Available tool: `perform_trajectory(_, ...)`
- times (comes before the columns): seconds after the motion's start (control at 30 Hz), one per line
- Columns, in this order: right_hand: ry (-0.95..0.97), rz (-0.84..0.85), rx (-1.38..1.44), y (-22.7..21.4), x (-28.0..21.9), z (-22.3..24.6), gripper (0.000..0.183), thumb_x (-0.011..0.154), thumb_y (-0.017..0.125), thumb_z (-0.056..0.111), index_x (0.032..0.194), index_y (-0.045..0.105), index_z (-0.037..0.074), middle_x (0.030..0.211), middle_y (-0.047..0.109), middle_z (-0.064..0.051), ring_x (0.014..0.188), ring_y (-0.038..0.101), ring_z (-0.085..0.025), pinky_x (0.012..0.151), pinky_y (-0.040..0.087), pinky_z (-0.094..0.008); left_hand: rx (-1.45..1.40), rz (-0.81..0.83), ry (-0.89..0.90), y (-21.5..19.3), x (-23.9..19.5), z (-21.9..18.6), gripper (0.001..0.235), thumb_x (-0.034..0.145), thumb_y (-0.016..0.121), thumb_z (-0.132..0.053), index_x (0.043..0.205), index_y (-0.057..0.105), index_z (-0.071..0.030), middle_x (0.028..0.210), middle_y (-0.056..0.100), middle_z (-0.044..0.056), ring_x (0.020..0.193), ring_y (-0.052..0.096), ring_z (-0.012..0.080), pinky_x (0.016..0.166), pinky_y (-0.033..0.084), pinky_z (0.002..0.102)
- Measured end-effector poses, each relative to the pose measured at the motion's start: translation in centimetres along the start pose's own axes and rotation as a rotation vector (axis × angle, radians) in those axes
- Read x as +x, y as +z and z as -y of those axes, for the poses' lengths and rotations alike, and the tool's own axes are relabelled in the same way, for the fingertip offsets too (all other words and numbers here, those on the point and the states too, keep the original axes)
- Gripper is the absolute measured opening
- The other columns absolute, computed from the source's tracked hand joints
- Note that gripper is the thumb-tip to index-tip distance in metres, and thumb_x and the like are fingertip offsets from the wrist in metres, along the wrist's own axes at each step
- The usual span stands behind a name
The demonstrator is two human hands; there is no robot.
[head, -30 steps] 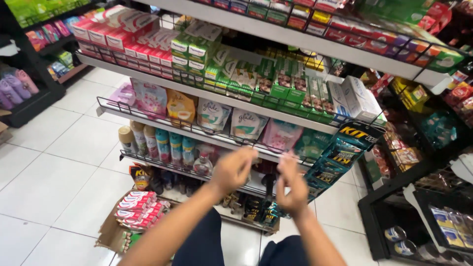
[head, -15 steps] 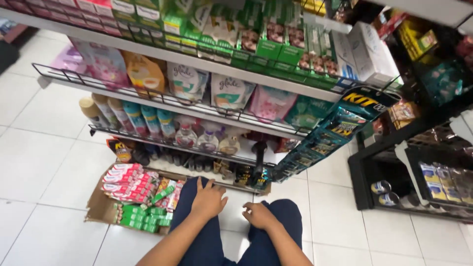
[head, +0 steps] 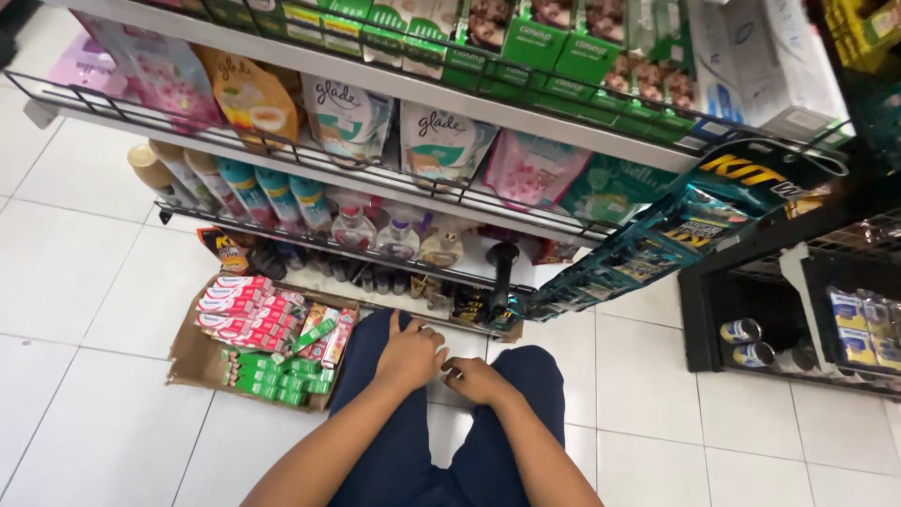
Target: Stocking and scanning boxes of toothpaste and air freshener on grocery store shelves.
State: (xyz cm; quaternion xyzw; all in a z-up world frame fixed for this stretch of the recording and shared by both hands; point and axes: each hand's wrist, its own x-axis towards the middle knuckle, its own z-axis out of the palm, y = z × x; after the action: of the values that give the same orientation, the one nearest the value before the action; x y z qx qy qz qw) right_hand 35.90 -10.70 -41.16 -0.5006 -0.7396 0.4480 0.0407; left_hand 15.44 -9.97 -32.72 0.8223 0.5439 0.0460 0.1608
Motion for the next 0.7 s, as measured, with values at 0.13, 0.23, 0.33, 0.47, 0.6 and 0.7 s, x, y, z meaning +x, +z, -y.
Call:
perform_trajectory(0.13,-0.044,-0.039,0.100,0.2,0.7,0.1,0.034,0.085,0.062,0.012,0.118,0.069,0.004,0.102,0.079,-0.015,0.093,0.077,-0.029,0.085,0.060,-0.038,-0.468,-0.270,-0.035,1.3,0.9,2.2,0.025,0.093,0.064,-0.031,0.099,0.078,-0.011,0.105,0.077,0.007,0.107,0.068,0.0248,0.108,0.039,0.055)
perform_trajectory(0.23,-0.104,-0.229,0.098,-0.6,0.5,3.9,0.037,0.087,0.064,0.011,0.123,0.067,0.005,0.115,0.074,-0.017,0.107,0.072,-0.032,0.092,0.056,-0.039,-1.048,-0.552,-0.168,3.2,1.1,6.1,0.024,0.098,0.063,-0.027,0.099,0.075,-0.005,0.103,0.078,0.008,0.099,0.072,0.0226,0.095,0.055,0.038)
perform_trajectory(0.33,-0.254,-0.466,-0.047,-1.1,0.9,8.0,0.036,0.091,0.068,0.013,0.126,0.065,0.003,0.130,0.067,-0.021,0.126,0.061,-0.038,0.106,0.047,-0.042,-1.223,-0.770,-0.384,5.1,-0.2,10.1,0.022,0.102,0.060,-0.022,0.105,0.071,-0.003,0.103,0.077,0.010,0.096,0.073,0.0219,0.089,0.056,0.033)
perform_trajectory(0.47,-0.374,-0.592,-0.163,0.0,4.9,15.0,0.033,0.099,0.065,0.020,0.127,0.064,0.004,0.138,0.064,-0.022,0.141,0.050,-0.044,0.118,0.036,-0.048,-0.956,-0.539,-0.664,13.6,-3.2,16.4,0.020,0.091,0.067,-0.020,0.106,0.074,-0.008,0.097,0.077,0.014,0.088,0.074,0.0271,0.082,0.056,0.037)
perform_trajectory(0.6,-0.205,-0.425,-0.575,3.8,9.4,17.8,0.050,0.083,0.071,0.034,0.121,0.068,0.001,0.134,0.067,-0.022,0.133,0.051,-0.048,0.108,0.028,-0.068,-0.933,-0.399,-0.726,25.5,-9.5,22.2,0.020,0.089,0.067,-0.021,0.105,0.072,-0.011,0.094,0.076,0.014,0.087,0.075,0.0307,0.081,0.058,0.041)
perform_trajectory(0.7,-0.130,-0.437,-0.523,4.4,11.3,19.0,0.039,0.092,0.068,0.035,0.120,0.073,0.008,0.122,0.068,-0.022,0.123,0.059,-0.041,0.108,0.039,-0.052,-0.823,-0.308,-0.939,29.4,-13.1,25.0,0.022,0.091,0.061,-0.017,0.108,0.074,-0.012,0.099,0.075,0.018,0.096,0.072,0.0357,0.090,0.056,0.046)
